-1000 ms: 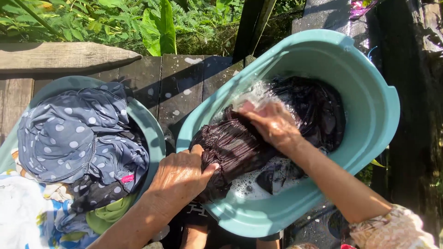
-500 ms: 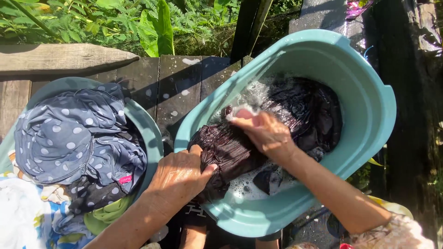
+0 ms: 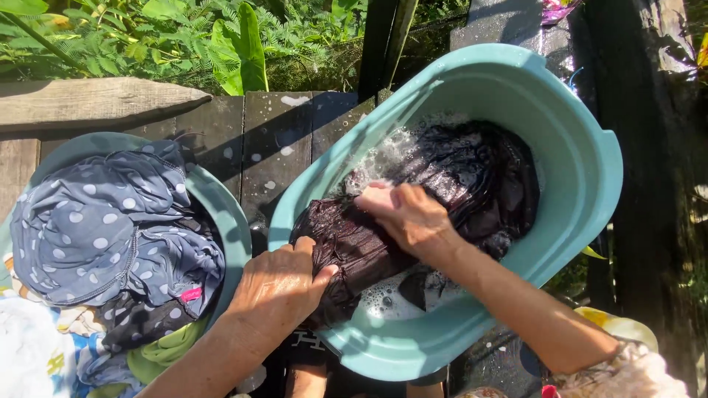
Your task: The recorder is washing a dark garment by hand in a blue basin using a scrubbing brush and soapy water.
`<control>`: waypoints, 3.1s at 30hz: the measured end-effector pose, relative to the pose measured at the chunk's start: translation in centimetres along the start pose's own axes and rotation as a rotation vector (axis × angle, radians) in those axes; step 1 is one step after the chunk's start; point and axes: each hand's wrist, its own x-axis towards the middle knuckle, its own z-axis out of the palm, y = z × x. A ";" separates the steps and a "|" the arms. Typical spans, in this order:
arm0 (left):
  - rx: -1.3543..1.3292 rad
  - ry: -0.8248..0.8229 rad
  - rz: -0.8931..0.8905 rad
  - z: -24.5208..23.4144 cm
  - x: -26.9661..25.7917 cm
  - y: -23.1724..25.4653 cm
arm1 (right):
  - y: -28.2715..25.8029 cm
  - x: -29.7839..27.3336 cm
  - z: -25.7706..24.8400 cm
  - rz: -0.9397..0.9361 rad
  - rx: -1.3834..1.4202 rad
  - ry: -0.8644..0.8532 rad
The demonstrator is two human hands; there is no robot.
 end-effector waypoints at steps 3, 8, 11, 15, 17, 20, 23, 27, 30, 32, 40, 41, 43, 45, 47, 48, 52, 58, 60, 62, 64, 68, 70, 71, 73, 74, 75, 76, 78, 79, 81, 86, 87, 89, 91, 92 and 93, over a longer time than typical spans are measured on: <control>-0.035 -0.164 -0.088 0.1 -0.2 -0.1 | 12.1 -1.0 -1.8 0.182 -0.404 0.081; -0.003 -0.224 -0.096 0.3 2.5 0.4 | 12.1 -1.5 -6.7 0.460 -0.266 -0.028; -0.056 -0.293 -0.114 0.1 7.1 1.5 | 13.4 -1.9 -7.3 0.586 0.080 0.085; -0.140 -0.375 -0.198 11.1 12.2 1.6 | 14.4 -1.7 -7.8 0.875 0.567 0.168; -0.170 -0.478 -0.255 9.8 14.0 2.7 | 14.2 -1.7 -8.1 0.912 0.676 0.190; -0.207 -0.685 -0.315 9.6 14.3 3.5 | 14.0 -1.7 -8.4 0.945 0.932 0.269; -0.277 -0.728 -0.242 10.3 13.9 2.9 | 13.8 -1.6 -9.1 1.019 1.114 0.345; -0.922 -0.518 -0.092 4.7 15.0 0.8 | 13.2 -1.5 -9.8 1.070 1.195 0.348; -1.283 -0.520 -0.198 -0.8 16.3 -0.1 | 13.2 -2.1 -9.9 0.910 1.421 0.383; -1.415 -0.543 -0.388 -0.9 15.9 0.2 | 13.9 -2.6 -9.7 0.889 1.460 0.373; -0.789 -1.016 -0.344 5.7 12.3 -0.3 | 13.6 -2.6 -8.7 0.918 1.375 0.304; -1.080 -0.949 -0.366 2.7 12.8 -0.6 | 13.6 -2.3 -8.8 0.933 1.360 0.319; -1.365 -0.858 -0.386 0.1 12.9 -1.7 | 12.9 -1.9 -9.1 0.944 1.348 0.332; -2.032 -0.493 -0.767 1.3 12.1 -3.4 | 12.0 -1.9 -9.8 0.800 1.414 0.443; -2.056 -0.590 -0.821 3.6 10.7 -2.5 | 11.9 -2.1 -9.2 0.812 1.378 0.473; -2.074 -0.691 -0.881 4.7 10.1 -2.2 | 11.9 -2.1 -8.8 0.826 1.345 0.503; -1.586 -0.841 -0.741 2.7 9.3 -0.7 | 10.1 -4.4 -6.8 1.082 1.320 0.420; -1.567 -0.432 -0.558 -4.8 9.4 -1.4 | 3.6 -5.2 -4.7 1.009 1.391 0.503; -1.679 -0.470 -0.445 -7.1 9.3 -1.4 | 2.2 -4.5 -3.7 0.824 1.231 0.589; -1.659 -0.411 -0.383 -9.6 9.1 -1.1 | 1.3 -3.6 -2.8 0.769 1.280 0.590; -1.633 -0.356 -0.319 -11.5 8.8 -1.0 | 1.1 -3.1 -1.8 0.713 1.330 0.596; -1.752 -0.283 -0.372 -13.6 7.2 -1.6 | 1.8 -3.5 -1.9 0.735 1.183 0.386; -1.786 -0.249 -0.382 -14.5 6.1 -2.5 | 1.9 -3.1 -6.1 0.611 1.438 0.423; -1.825 -0.222 -0.400 -14.9 5.3 -3.0 | 1.6 -3.0 -9.5 0.602 1.461 0.501; -1.864 -0.196 -0.419 -14.0 3.3 -4.7 | 2.8 -4.0 -15.1 0.592 1.483 0.579; -1.835 -0.215 -0.477 -12.9 1.9 -6.0 | 4.3 -5.0 -17.3 0.420 1.390 0.656; -1.805 -0.232 -0.534 -11.9 0.5 -7.2 | 5.7 -6.0 -19.5 0.251 1.286 0.727; -1.805 -0.231 -0.536 -11.7 0.9 -7.0 | 6.9 -6.1 -19.8 0.251 1.287 0.725; -1.780 -0.434 -0.565 -11.2 1.9 -6.5 | 9.5 -6.2 -20.5 0.264 1.070 0.728; -1.782 -0.430 -0.567 -10.4 3.0 -5.7 | 10.7 -5.9 -20.3 0.262 1.071 0.723; -1.638 -0.727 -0.617 -8.6 5.2 -4.3 | 13.1 -5.1 -19.9 0.272 0.744 0.718; -0.894 -0.796 -0.606 -2.3 5.7 -3.3 | 9.6 -0.8 -12.6 0.327 0.704 0.599; -0.589 -0.852 -0.575 -1.6 5.7 -3.1 | 6.7 0.7 -11.2 0.408 0.749 0.497; -0.502 -0.847 -0.568 -5.7 6.4 -1.3 | 5.0 2.0 -7.9 0.263 0.563 0.392; -0.410 -0.839 -0.559 -8.1 6.5 -0.8 | 5.4 2.8 -6.1 0.117 0.378 0.289; -0.465 -0.885 -0.586 -8.5 6.3 -1.0 | 6.7 2.8 -5.9 0.229 0.052 -0.002; -0.528 -0.938 -0.611 -8.7 6.0 -1.2 | 8.0 2.5 -5.7 0.338 -0.278 -0.301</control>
